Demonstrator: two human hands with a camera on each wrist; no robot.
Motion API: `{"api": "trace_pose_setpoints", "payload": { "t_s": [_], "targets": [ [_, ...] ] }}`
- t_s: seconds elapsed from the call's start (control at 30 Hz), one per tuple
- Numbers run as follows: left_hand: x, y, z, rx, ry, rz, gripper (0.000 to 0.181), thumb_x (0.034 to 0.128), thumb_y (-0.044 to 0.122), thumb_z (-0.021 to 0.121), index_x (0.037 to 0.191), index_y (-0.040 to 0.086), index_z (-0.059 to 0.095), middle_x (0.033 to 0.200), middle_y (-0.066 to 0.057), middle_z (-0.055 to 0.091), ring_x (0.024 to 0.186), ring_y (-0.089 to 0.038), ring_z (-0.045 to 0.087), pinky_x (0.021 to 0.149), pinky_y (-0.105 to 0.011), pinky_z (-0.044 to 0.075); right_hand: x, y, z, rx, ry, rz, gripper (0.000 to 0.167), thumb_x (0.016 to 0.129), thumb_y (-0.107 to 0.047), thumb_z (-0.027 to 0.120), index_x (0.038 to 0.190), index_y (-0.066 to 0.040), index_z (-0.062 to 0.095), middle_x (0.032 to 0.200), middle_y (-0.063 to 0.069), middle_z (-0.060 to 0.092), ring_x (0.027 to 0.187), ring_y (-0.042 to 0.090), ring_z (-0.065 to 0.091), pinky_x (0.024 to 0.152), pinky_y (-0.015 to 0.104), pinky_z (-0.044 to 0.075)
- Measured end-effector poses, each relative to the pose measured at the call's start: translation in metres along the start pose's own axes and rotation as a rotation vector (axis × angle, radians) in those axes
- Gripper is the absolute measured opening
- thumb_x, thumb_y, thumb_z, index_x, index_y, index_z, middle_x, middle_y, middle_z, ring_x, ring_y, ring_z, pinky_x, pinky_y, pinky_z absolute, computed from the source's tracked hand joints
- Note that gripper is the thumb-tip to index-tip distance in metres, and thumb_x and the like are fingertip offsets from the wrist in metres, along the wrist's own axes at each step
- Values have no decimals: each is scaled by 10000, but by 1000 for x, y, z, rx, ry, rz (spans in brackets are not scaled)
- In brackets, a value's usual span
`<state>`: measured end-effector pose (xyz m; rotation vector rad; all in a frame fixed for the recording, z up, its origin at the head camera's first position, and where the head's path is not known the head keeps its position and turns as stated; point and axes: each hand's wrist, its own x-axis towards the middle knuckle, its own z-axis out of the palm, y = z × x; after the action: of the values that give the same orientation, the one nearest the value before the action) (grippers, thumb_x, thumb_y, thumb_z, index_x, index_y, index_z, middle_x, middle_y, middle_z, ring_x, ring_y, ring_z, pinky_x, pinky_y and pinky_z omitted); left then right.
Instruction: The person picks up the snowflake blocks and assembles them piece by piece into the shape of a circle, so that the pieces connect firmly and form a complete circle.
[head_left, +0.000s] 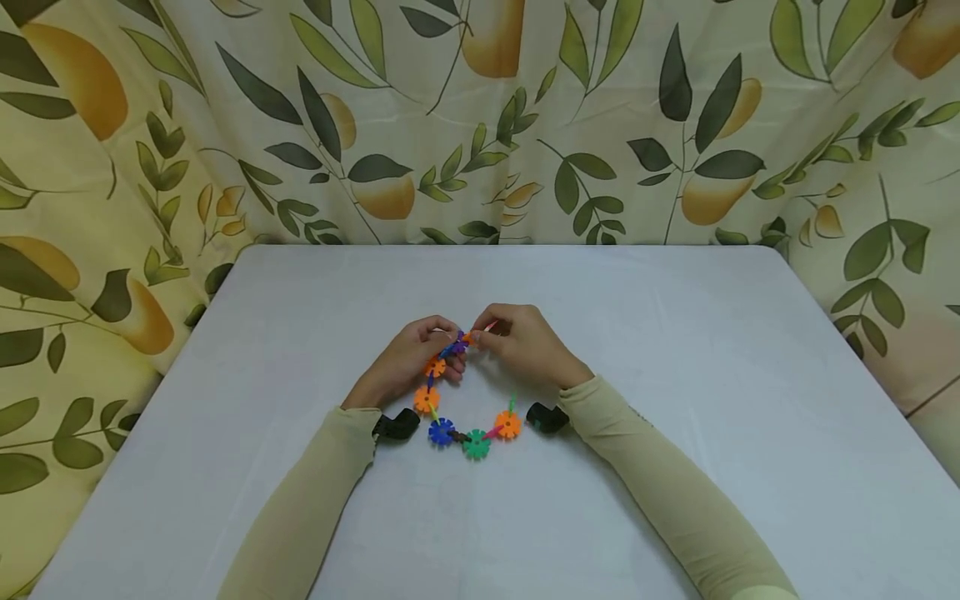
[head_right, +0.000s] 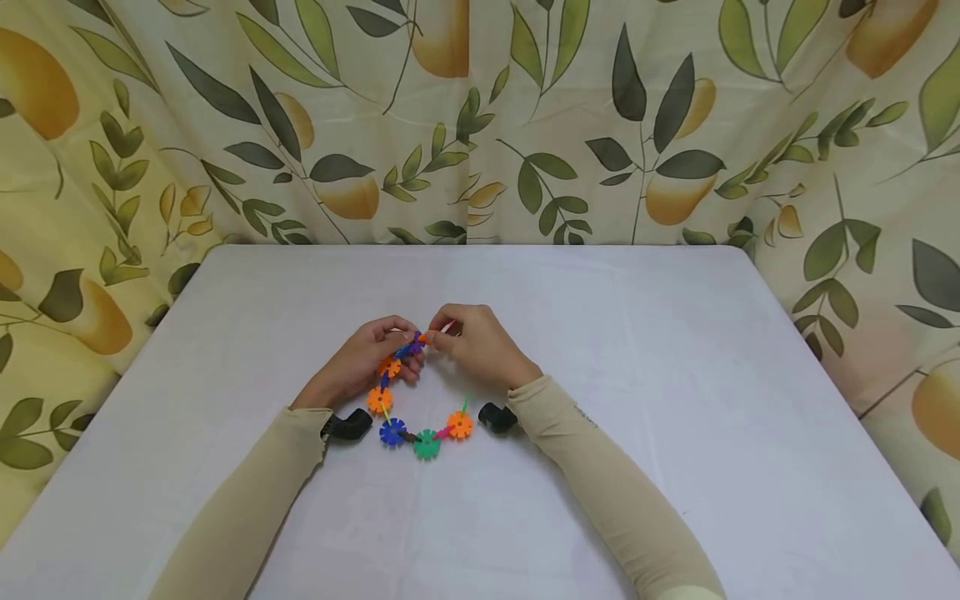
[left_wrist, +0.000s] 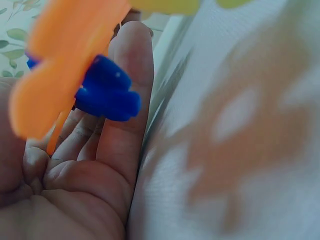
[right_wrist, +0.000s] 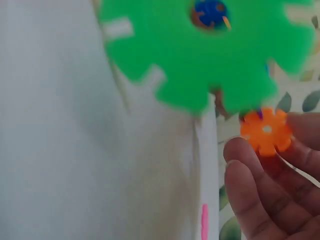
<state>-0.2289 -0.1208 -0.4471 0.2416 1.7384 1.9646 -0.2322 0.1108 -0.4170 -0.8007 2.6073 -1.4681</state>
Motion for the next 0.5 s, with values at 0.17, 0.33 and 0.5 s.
{"api": "trace_pose_setpoints", "payload": {
  "t_s": [0.17,0.33,0.5],
  "targets": [
    [-2,0,0,1,-20,13,274,1154,149,507,1335,-45,575,1037,-235,709,810,-253,726,787,-368,647,3,3,-10,5,57,29,164,1068,-89,651,1085,26,767,977,81,760,854,246,691,790,377,555],
    [-2,-1,-1,11,-28,21,287,1151,149,514,1357,-31,599,1058,-241,711,812,-252,724,790,-356,645,5,8,-15,-81,48,54,172,1053,-46,654,1155,38,765,1067,121,726,927,265,621,820,382,512],
    [-1,-1,0,14,-30,30,279,1147,128,517,1355,-34,608,1088,-239,713,844,-259,708,804,-360,644,7,13,-17,-156,4,51,233,1023,-18,646,1220,53,749,1075,178,659,1003,341,581,859,435,479]
  ]
}}
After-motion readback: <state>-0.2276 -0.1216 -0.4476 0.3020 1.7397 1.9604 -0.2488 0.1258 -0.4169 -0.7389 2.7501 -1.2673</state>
